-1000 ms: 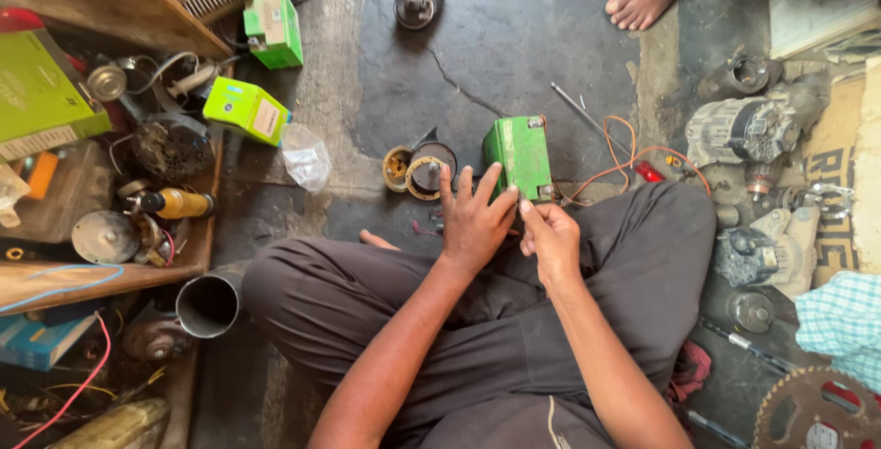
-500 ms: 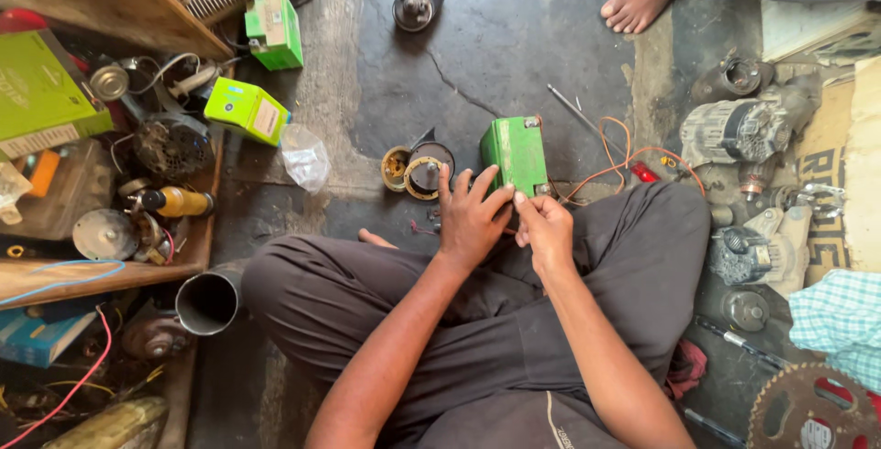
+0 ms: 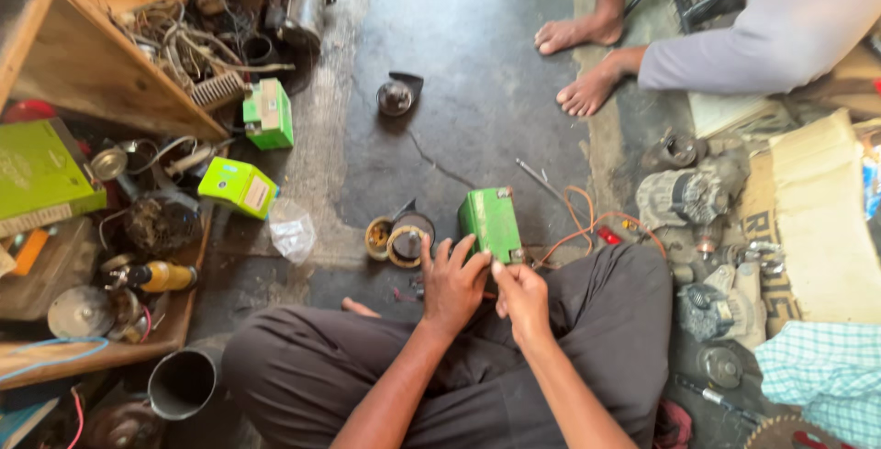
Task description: The person sits on the floor and uses a small metal tool to scrape and clean the surface of a green rectangular electronic component. The person holds the component steady with one hand while repeatedly scraping the top surface with the other hand.
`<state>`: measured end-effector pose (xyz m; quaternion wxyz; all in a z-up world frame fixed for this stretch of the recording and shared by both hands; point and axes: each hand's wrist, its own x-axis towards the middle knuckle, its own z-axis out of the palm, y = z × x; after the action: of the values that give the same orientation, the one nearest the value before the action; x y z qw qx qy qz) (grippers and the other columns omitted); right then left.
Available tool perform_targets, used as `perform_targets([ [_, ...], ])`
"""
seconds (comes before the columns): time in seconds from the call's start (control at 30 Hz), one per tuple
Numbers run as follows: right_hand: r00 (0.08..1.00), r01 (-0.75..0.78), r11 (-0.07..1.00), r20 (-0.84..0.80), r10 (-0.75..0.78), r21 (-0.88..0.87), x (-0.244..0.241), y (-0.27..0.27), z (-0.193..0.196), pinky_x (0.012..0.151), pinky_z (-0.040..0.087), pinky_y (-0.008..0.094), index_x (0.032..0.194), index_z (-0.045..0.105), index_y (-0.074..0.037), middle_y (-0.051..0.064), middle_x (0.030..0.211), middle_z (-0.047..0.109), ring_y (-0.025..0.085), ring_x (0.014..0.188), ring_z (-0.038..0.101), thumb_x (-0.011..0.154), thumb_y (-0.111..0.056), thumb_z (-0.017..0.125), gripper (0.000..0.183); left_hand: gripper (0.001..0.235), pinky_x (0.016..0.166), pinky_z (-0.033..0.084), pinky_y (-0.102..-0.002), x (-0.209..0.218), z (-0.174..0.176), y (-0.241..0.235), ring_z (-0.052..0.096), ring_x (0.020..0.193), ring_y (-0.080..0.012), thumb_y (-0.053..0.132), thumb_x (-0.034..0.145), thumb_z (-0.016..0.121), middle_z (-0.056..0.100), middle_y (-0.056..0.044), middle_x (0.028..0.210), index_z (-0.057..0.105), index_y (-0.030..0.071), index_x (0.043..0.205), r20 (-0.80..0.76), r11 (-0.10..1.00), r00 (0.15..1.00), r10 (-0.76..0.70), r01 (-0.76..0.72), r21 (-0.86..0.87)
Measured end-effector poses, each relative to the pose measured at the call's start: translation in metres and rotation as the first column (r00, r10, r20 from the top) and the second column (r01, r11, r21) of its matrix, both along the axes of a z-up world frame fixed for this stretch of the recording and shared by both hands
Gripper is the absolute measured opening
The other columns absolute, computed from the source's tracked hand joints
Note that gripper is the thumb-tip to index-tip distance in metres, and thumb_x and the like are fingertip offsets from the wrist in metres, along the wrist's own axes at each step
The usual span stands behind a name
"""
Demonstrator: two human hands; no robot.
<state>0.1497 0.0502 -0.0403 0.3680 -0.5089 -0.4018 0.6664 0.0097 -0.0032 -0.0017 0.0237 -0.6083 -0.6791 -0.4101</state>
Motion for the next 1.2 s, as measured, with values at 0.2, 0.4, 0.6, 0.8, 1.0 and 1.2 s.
perform_targets([
  [0.2,1.0,0.019,1.0,-0.017,-0.019,-0.012,0.001,0.002,-0.002,0.037,0.035,0.028,0.079,0.059,-0.003,0.0,0.054,0.049,0.009,0.039,0.041,0.094,-0.022,0.074,0.028,0.023,0.115,0.026,-0.067,0.004,0.0,0.0,0.059,0.113,-0.0367,0.022,0.085,0.075,0.067,-0.008,0.124,0.074,0.017,0.108,-0.01,1.0,1.0,0.012,-0.012,-0.009],
  [0.4,0.999,0.029,0.997,0.023,-0.028,-0.071,-0.004,0.007,-0.003,0.037,0.032,0.027,0.08,0.06,-0.003,0.0,0.054,0.048,0.009,0.04,0.04,0.093,-0.019,0.074,0.026,0.024,0.114,0.026,-0.067,-0.005,0.004,0.004,0.06,0.111,-0.0354,0.022,0.082,0.076,0.068,-0.007,0.121,0.074,0.017,0.105,-0.012,1.0,1.0,-0.01,0.01,-0.017],
  [0.6,0.998,0.051,0.998,0.02,-0.051,0.027,-0.001,-0.002,-0.008,0.035,0.033,0.027,0.079,0.06,-0.002,0.0,0.054,0.049,0.009,0.038,0.04,0.094,-0.021,0.073,0.027,0.023,0.114,0.027,-0.067,0.0,0.002,-0.002,0.06,0.107,-0.034,0.023,0.084,0.077,0.069,-0.005,0.118,0.074,0.017,0.106,0.01,1.0,1.0,0.001,-0.001,0.001],
  [0.8,0.996,0.063,0.997,0.058,-0.066,0.038,-0.003,0.003,-0.008,0.035,0.03,0.026,0.079,0.061,-0.003,0.0,0.056,0.05,0.008,0.039,0.038,0.093,-0.019,0.073,0.025,0.022,0.114,0.025,-0.069,-0.003,0.005,0.004,0.061,0.105,-0.033,0.024,0.084,0.077,0.069,-0.006,0.117,0.074,0.016,0.105,-0.009,1.0,1.0,-0.015,0.016,0.009],
  [1.0,0.998,0.055,0.998,-0.001,-0.055,-0.012,-0.003,0.004,-0.008,0.036,0.031,0.025,0.08,0.06,-0.004,-0.002,0.057,0.049,0.006,0.041,0.038,0.095,-0.02,0.073,0.025,0.024,0.114,0.022,-0.07,-0.004,0.006,0.003,0.061,0.104,-0.0327,0.024,0.083,0.077,0.069,-0.005,0.117,0.074,0.017,0.106,-0.047,1.0,0.999,-0.004,0.004,0.016],
  [1.2,0.998,0.064,0.998,-0.018,-0.065,-0.022,-0.001,0.002,-0.01,0.036,0.032,0.025,0.08,0.059,-0.004,-0.002,0.057,0.046,0.006,0.041,0.037,0.095,-0.021,0.073,0.027,0.024,0.117,0.02,-0.07,-0.002,0.005,0.001,0.061,0.104,-0.0314,0.023,0.084,0.076,0.069,-0.004,0.117,0.074,0.017,0.108,-0.049,1.0,0.999,-0.005,0.005,-0.001],
])
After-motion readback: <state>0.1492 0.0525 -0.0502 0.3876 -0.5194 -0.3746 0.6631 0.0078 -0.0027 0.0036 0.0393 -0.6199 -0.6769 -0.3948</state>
